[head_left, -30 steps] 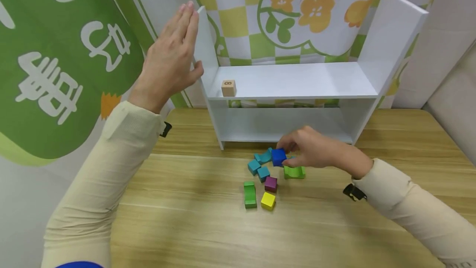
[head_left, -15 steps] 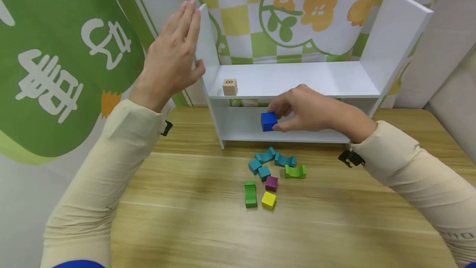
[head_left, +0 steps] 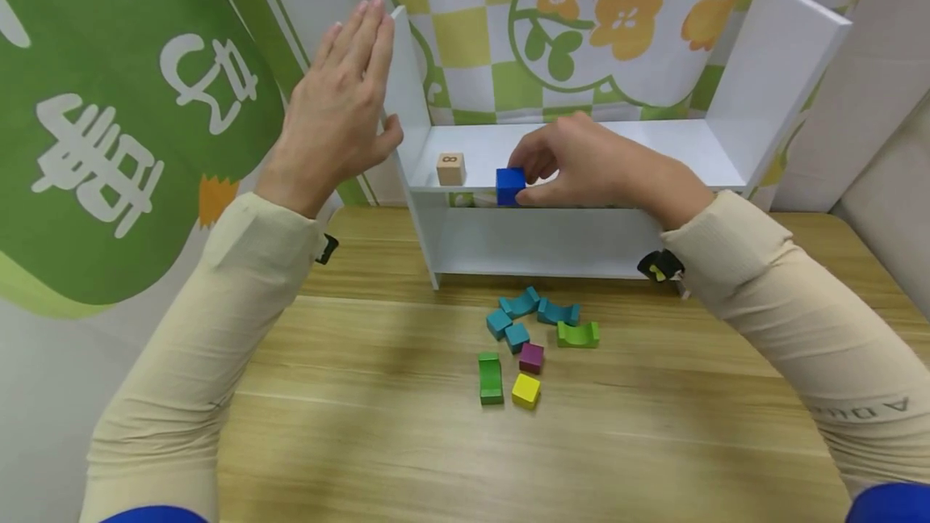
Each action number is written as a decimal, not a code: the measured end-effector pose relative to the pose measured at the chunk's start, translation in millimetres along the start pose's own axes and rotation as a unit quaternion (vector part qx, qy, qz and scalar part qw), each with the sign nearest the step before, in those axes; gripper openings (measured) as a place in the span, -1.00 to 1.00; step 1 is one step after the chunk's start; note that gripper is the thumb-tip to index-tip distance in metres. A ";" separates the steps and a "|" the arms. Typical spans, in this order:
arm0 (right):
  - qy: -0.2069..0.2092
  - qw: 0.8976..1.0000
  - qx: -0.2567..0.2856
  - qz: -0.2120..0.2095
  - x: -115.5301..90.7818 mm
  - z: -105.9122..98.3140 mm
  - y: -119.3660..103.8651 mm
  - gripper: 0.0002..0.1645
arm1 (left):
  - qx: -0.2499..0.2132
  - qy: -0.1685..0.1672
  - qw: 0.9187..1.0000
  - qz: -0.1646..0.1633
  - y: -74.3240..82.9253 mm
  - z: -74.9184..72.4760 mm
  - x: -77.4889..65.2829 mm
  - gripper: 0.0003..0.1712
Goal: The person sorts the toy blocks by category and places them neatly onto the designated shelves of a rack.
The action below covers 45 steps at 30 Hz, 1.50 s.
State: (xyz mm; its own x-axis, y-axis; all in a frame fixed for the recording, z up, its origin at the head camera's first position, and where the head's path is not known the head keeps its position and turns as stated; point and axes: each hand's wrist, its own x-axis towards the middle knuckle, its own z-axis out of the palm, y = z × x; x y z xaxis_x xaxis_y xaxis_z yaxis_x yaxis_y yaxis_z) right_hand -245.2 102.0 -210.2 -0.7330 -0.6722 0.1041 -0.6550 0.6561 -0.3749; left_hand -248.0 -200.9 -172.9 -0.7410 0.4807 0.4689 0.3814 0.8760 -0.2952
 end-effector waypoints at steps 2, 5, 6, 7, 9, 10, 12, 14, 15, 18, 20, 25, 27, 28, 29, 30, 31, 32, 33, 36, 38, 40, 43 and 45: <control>0.000 1.000 0.002 0.009 5.0 -1.3 0.6 -0.56 | 0.001 -0.002 1.000 -0.001 -0.4 -0.3 0.0 0.10; 0.003 1.000 0.000 0.018 12.5 -1.4 2.9 -0.56 | 0.002 -0.006 1.000 -0.001 -0.8 -0.2 0.5 0.11; 0.005 1.000 -0.003 0.019 15.0 -1.2 4.3 -0.55 | 0.001 -0.007 1.000 -0.001 -0.9 -0.2 0.7 0.11; 0.006 1.000 -0.006 0.018 17.2 -1.1 5.1 -0.55 | 0.001 -0.009 1.000 -0.001 -1.0 -0.1 0.7 0.12; 0.009 1.000 -0.010 0.021 21.5 -0.6 7.9 -0.55 | 0.002 -0.011 1.000 -0.001 -1.2 0.2 0.9 0.13; 0.011 1.000 -0.011 0.023 23.6 -0.2 9.7 -0.55 | 0.003 -0.012 1.000 0.000 -1.1 0.3 0.8 0.13; 0.015 0.999 -0.010 0.026 26.7 0.5 12.2 -0.55 | 0.005 -0.013 1.000 -0.001 -1.2 0.3 0.6 0.14; 0.016 0.999 -0.008 0.031 29.2 1.3 14.7 -0.55 | 0.007 -0.015 1.000 -0.002 -1.3 0.3 0.4 0.14; 0.016 0.999 -0.006 0.033 29.9 1.6 15.5 -0.55 | 0.008 -0.015 1.000 -0.002 -1.4 0.1 0.2 0.13; 0.016 0.999 0.000 0.038 30.9 2.9 18.4 -0.56 | 0.006 -0.013 1.000 -0.001 -1.1 0.7 0.4 0.14; 0.015 0.999 0.001 0.040 31.2 3.5 19.4 -0.56 | 0.005 -0.011 1.000 0.000 -1.0 0.8 0.7 0.13; 0.014 0.999 0.002 0.042 33.0 5.5 21.1 -0.56 | -0.001 -0.009 1.000 -0.002 -1.2 -0.3 0.8 0.12; 0.014 0.999 0.002 0.042 33.7 6.3 21.4 -0.55 | -0.001 -0.009 1.000 -0.003 -1.2 -0.5 0.7 0.11; 0.014 0.999 0.002 0.043 34.1 6.7 21.5 -0.55 | -0.001 -0.009 1.000 -0.003 -1.2 -0.4 0.6 0.11; 0.014 0.999 0.001 0.043 34.5 7.1 21.6 -0.54 | -0.001 -0.010 1.000 -0.003 -1.1 -0.4 0.5 0.11; 0.014 0.999 0.001 0.043 34.9 7.5 21.6 -0.54 | -0.001 -0.010 1.000 -0.003 -1.0 -0.5 0.4 0.11; 0.015 0.999 0.000 0.043 34.9 7.6 21.5 -0.53 | 0.000 -0.010 1.000 -0.003 -0.9 -0.4 0.6 0.11; 0.015 0.999 0.000 0.042 35.0 7.8 21.3 -0.52 | 0.000 -0.010 1.000 -0.003 -0.9 -0.6 0.7 0.11; 0.016 0.999 -0.004 0.041 35.0 7.9 21.1 -0.51 | 0.000 -0.009 1.000 -0.003 -0.8 -0.6 0.7 0.11; 0.019 0.999 -0.013 0.038 34.1 7.1 19.5 -0.47 | -0.001 -0.007 1.000 -0.003 -1.2 -0.5 0.5 0.11; 0.022 0.999 -0.024 0.035 32.2 5.8 18.1 -0.44 | -0.002 -0.005 1.000 -0.002 -1.3 -0.2 0.3 0.11; 0.024 0.999 -0.034 0.034 29.4 3.7 16.7 -0.41 | -0.003 -0.004 1.000 -0.002 -1.3 0.3 0.5 0.10; 0.029 0.998 -0.043 0.034 23.7 -0.1 13.5 -0.39 | -0.004 -0.005 1.000 -0.002 -0.9 0.6 0.9 0.10; 0.033 0.998 -0.043 0.030 19.4 -1.7 10.7 -0.39 | -0.004 -0.007 1.000 -0.002 -1.0 0.3 0.9 0.10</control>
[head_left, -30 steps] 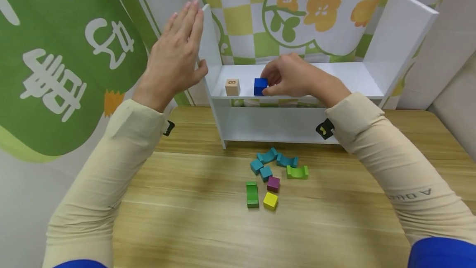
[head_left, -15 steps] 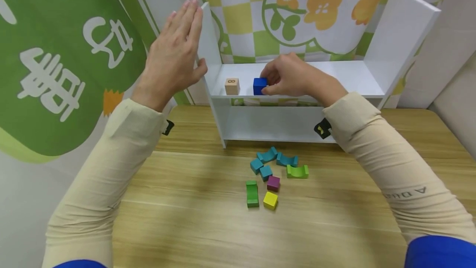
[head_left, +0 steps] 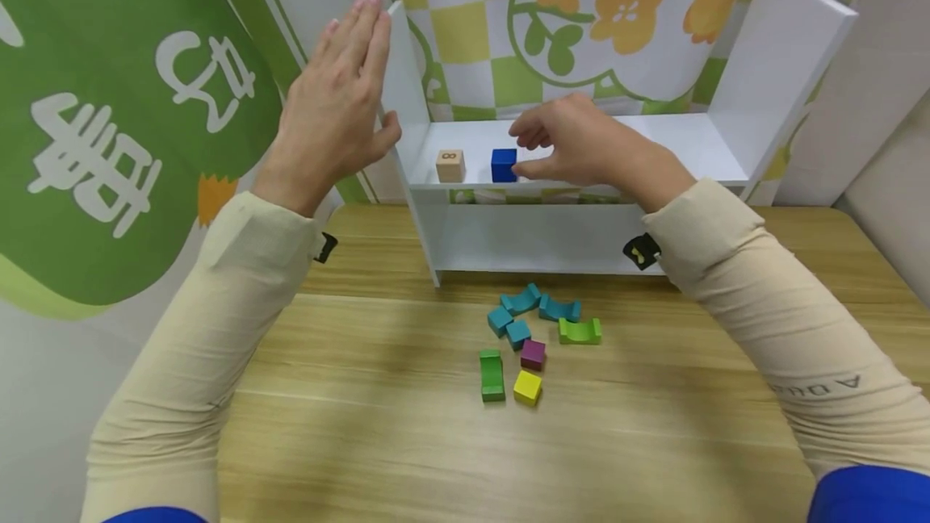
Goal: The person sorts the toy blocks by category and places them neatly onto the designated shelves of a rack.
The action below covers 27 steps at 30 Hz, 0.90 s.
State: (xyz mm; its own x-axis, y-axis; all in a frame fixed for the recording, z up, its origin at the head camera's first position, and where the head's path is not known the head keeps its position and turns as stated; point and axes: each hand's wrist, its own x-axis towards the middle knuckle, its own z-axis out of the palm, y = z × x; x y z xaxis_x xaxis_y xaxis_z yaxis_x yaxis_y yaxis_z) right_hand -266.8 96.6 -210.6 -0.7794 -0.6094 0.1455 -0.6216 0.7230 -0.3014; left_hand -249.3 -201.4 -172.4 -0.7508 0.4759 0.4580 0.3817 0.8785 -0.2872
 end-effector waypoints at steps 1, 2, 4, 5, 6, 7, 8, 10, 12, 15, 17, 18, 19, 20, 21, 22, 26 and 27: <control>0.003 1.000 0.000 -0.003 -2.5 -0.7 -1.1 -0.39 | 0.000 -0.001 1.000 0.000 0.0 -0.1 0.2 0.11; 0.006 1.000 0.002 -0.006 -5.1 -0.8 -2.1 -0.40 | 0.000 -0.002 1.000 0.000 0.0 -0.2 0.3 0.11; 0.013 1.000 0.007 -0.019 -10.7 0.4 -4.3 -0.42 | -0.001 -0.005 1.000 -0.001 -0.1 -0.5 0.5 0.11; 0.016 0.999 0.007 -0.027 -13.7 1.6 -5.1 -0.44 | -0.001 -0.006 1.000 -0.001 -0.1 -0.7 0.5 0.11; 0.019 0.999 0.008 -0.034 -16.6 3.3 -6.0 -0.45 | -0.001 -0.007 1.000 -0.001 -0.2 -0.7 0.5 0.11; 0.020 0.999 0.009 -0.039 -19.7 5.0 -6.9 -0.46 | -0.001 -0.006 1.000 -0.001 -0.3 -0.6 0.4 0.11; 0.021 0.999 0.010 -0.046 -22.8 7.1 -7.9 -0.47 | -0.001 -0.007 1.000 -0.001 -0.1 -0.7 0.2 0.11; 0.022 0.998 0.005 -0.057 -29.0 11.6 -10.0 -0.51 | 0.001 -0.007 1.000 0.000 0.0 -0.8 0.2 0.10; 0.021 0.997 0.004 -0.071 -35.1 17.3 -11.9 -0.52 | 0.000 -0.005 1.000 0.000 0.1 -0.4 0.2 0.10; 0.013 0.996 0.008 -0.084 -44.7 26.8 -14.3 -0.51 | -0.001 -0.003 1.000 0.000 0.6 -0.5 0.5 0.11; 0.002 0.996 0.015 -0.089 -50.8 34.1 -15.0 -0.49 | -0.002 -0.001 1.000 0.000 0.8 -0.3 0.6 0.12; -0.003 0.996 0.018 -0.089 -53.7 38.0 -14.9 -0.49 | -0.002 -0.001 1.000 0.000 0.9 -0.2 0.6 0.12; -0.010 0.996 0.020 -0.089 -55.9 42.2 -14.2 -0.49 | -0.001 0.000 1.000 0.000 0.8 -0.1 0.5 0.12; -0.016 0.996 0.022 -0.088 -58.4 46.7 -13.3 -0.50 | -0.001 0.000 1.000 0.000 0.6 0.1 0.6 0.12; -0.023 0.996 0.026 -0.087 -60.8 51.3 -12.1 -0.50 | 0.000 0.001 1.000 0.000 0.6 0.2 0.5 0.12; -0.030 0.995 0.030 -0.086 -63.3 56.0 -10.7 -0.50 | 0.001 0.001 1.000 0.000 0.6 0.3 0.7 0.11; -0.048 0.994 0.043 -0.089 -73.3 75.0 -4.1 -0.48 | 0.004 0.001 1.000 0.000 1.1 0.0 0.8 0.12; -0.051 0.994 0.047 -0.090 -75.9 79.7 -2.4 -0.48 | 0.004 0.000 1.000 -0.001 1.3 -0.2 0.7 0.12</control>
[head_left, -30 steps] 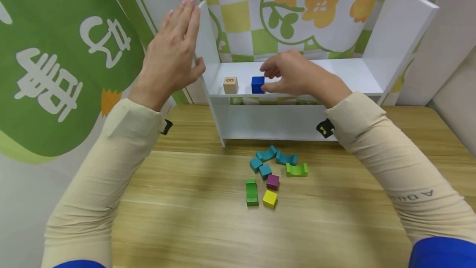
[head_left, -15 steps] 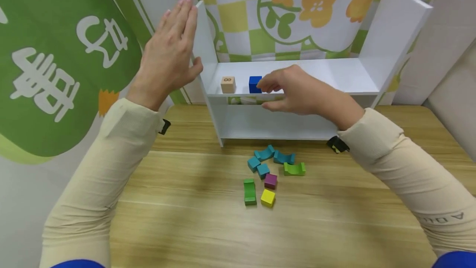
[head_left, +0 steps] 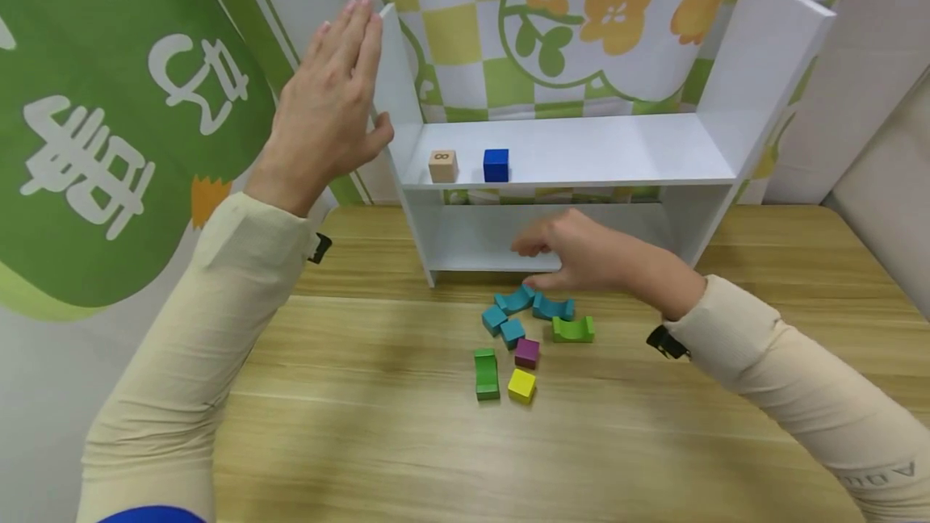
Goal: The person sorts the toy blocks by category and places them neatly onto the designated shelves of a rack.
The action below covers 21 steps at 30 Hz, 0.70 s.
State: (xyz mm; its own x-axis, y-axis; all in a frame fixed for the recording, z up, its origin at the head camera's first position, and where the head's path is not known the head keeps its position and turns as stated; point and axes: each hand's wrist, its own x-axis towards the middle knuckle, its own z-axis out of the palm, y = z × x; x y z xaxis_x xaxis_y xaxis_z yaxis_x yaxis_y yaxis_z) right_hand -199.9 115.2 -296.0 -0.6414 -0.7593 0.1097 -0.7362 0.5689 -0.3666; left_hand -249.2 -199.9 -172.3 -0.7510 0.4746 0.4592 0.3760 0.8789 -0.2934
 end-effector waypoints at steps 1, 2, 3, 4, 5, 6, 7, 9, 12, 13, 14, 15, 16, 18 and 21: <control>-0.002 1.000 0.006 -0.001 -2.3 4.8 1.4 -0.48 | 0.000 0.000 1.000 -0.001 0.0 0.0 0.0 0.13; -0.004 1.000 0.013 -0.003 -4.6 9.8 3.2 -0.49 | 0.000 0.000 1.000 -0.001 0.1 0.1 0.1 0.13; -0.007 1.000 0.023 -0.002 -7.1 14.6 4.5 -0.49 | 0.000 0.000 1.000 -0.002 0.1 0.2 0.2 0.13; -0.011 0.999 0.031 0.001 -9.6 19.5 5.8 -0.49 | 0.000 0.000 1.000 -0.002 0.1 0.3 0.2 0.13; -0.014 0.999 0.034 0.001 -12.1 24.7 7.5 -0.50 | 0.000 0.000 1.000 -0.002 0.1 0.4 0.3 0.13; -0.016 0.999 0.040 -0.001 -14.4 30.0 9.5 -0.52 | 0.001 0.000 1.000 -0.002 0.1 0.4 0.4 0.13; -0.019 0.999 0.045 -0.002 -16.4 35.6 11.3 -0.54 | 0.001 0.000 1.000 -0.003 0.1 0.4 0.3 0.13; -0.026 0.999 0.047 -0.004 -20.3 46.6 14.6 -0.56 | 0.001 0.002 1.000 -0.002 0.3 0.5 0.0 0.12; -0.035 0.998 0.056 -0.007 -25.0 63.0 19.7 -0.59 | -0.001 0.004 1.000 -0.002 0.8 0.5 -0.3 0.12; -0.041 0.997 0.061 -0.002 -26.3 67.3 20.2 -0.58 | -0.004 0.005 1.000 -0.003 0.9 0.6 -0.5 0.12; -0.046 0.997 0.067 0.002 -27.4 71.5 20.7 -0.58 | -0.006 0.006 1.000 -0.003 1.0 0.7 -0.5 0.11; -0.051 0.996 0.075 0.006 -28.2 75.5 21.5 -0.59 | -0.008 0.006 1.000 -0.003 1.0 0.6 -0.7 0.11; -0.054 0.995 0.081 0.009 -28.9 79.1 21.7 -0.60 | -0.011 0.006 1.000 -0.004 0.8 0.6 -0.6 0.11; -0.063 0.993 0.095 0.019 -30.1 85.5 22.0 -0.58 | -0.014 0.007 1.000 -0.005 0.6 0.7 -0.7 0.11; -0.064 0.992 0.108 0.024 -31.8 95.0 22.9 -0.59 | -0.016 0.007 1.000 -0.005 0.8 1.0 -0.8 0.11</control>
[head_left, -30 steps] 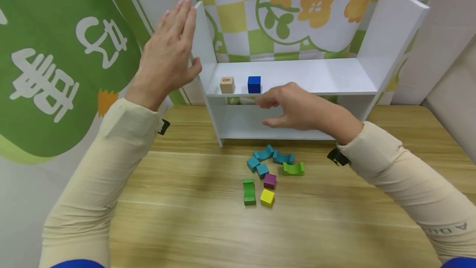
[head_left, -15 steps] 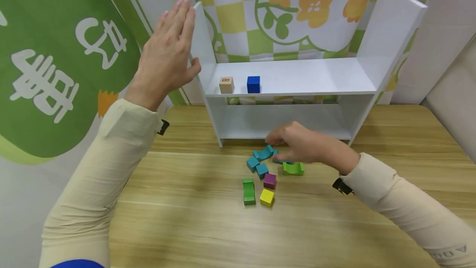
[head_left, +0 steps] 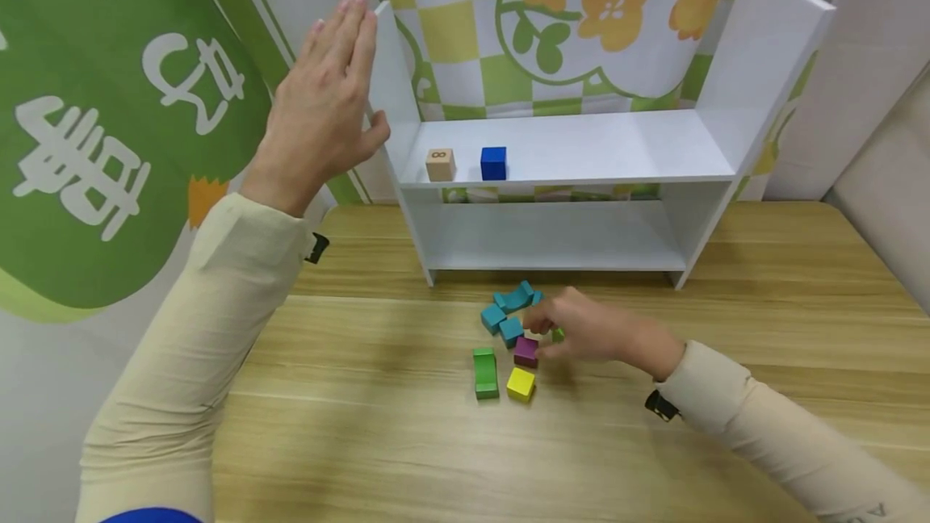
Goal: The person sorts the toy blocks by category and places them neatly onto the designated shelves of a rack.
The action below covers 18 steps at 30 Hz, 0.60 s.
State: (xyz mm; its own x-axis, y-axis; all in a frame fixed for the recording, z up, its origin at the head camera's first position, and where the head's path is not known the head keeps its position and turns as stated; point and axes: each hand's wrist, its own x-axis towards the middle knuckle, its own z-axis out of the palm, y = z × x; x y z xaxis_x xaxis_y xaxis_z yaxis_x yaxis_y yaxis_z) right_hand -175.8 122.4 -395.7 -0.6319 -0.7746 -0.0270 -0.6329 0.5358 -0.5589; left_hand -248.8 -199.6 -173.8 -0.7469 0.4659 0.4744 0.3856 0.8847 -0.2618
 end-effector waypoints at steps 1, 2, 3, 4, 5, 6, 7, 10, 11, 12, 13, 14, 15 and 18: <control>0.001 1.000 0.003 0.000 0.1 3.0 0.8 -0.60 | 0.000 0.001 1.000 0.000 -0.1 0.0 -0.1 0.11; 0.003 1.000 0.006 0.000 0.1 5.7 1.7 -0.61 | 0.000 0.002 1.000 0.000 -0.2 -0.1 -0.3 0.11; 0.004 1.000 0.009 0.002 0.3 8.4 2.4 -0.63 | -0.002 0.003 1.000 0.001 -0.3 -0.2 -0.5 0.11; 0.005 1.000 0.011 0.003 0.3 10.8 2.8 -0.65 | -0.002 0.004 1.000 0.002 -0.2 -0.2 -0.4 0.11; 0.006 1.000 0.013 0.006 0.1 13.1 3.2 -0.66 | -0.003 0.004 1.000 0.002 -0.1 -0.1 -0.1 0.11; 0.007 1.000 0.014 0.008 0.2 15.2 3.6 -0.67 | -0.003 0.005 1.000 0.003 0.0 0.0 0.0 0.11; 0.008 1.000 0.013 0.008 0.2 17.0 4.0 -0.68 | -0.003 0.005 1.000 0.003 0.0 0.0 0.2 0.11; 0.009 1.000 0.011 0.017 0.6 21.7 4.5 -0.68 | -0.002 0.005 1.000 0.003 0.3 0.2 0.5 0.10; 0.010 1.000 0.009 0.018 0.9 23.2 5.0 -0.69 | -0.003 0.005 1.000 0.003 0.4 0.3 0.6 0.10; 0.012 1.000 0.007 0.018 1.4 24.6 5.5 -0.69 | -0.004 0.005 1.000 0.003 0.4 0.3 0.4 0.10; 0.015 1.000 0.004 0.018 1.8 26.0 5.9 -0.69 | -0.004 0.004 1.000 0.003 0.5 0.3 0.3 0.10; 0.017 1.000 0.001 0.019 2.2 27.3 6.4 -0.69 | -0.004 0.005 1.000 0.003 0.4 0.3 0.2 0.10; 0.020 1.000 -0.001 0.019 2.6 28.3 6.7 -0.69 | -0.004 0.005 1.000 0.003 0.4 0.2 0.1 0.10; 0.029 0.999 -0.015 0.010 3.3 30.5 6.4 -0.70 | -0.003 0.003 1.000 0.002 0.1 0.0 -0.2 0.11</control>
State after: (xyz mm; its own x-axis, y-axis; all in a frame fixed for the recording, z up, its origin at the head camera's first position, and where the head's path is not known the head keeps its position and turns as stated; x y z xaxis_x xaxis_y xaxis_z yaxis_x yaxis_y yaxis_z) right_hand -168.3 113.0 -424.6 -0.6684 -0.7437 0.0109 -0.6332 0.5614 -0.5329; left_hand -248.6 -199.6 -173.9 -0.7417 0.4699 0.4786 0.3922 0.8827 -0.2590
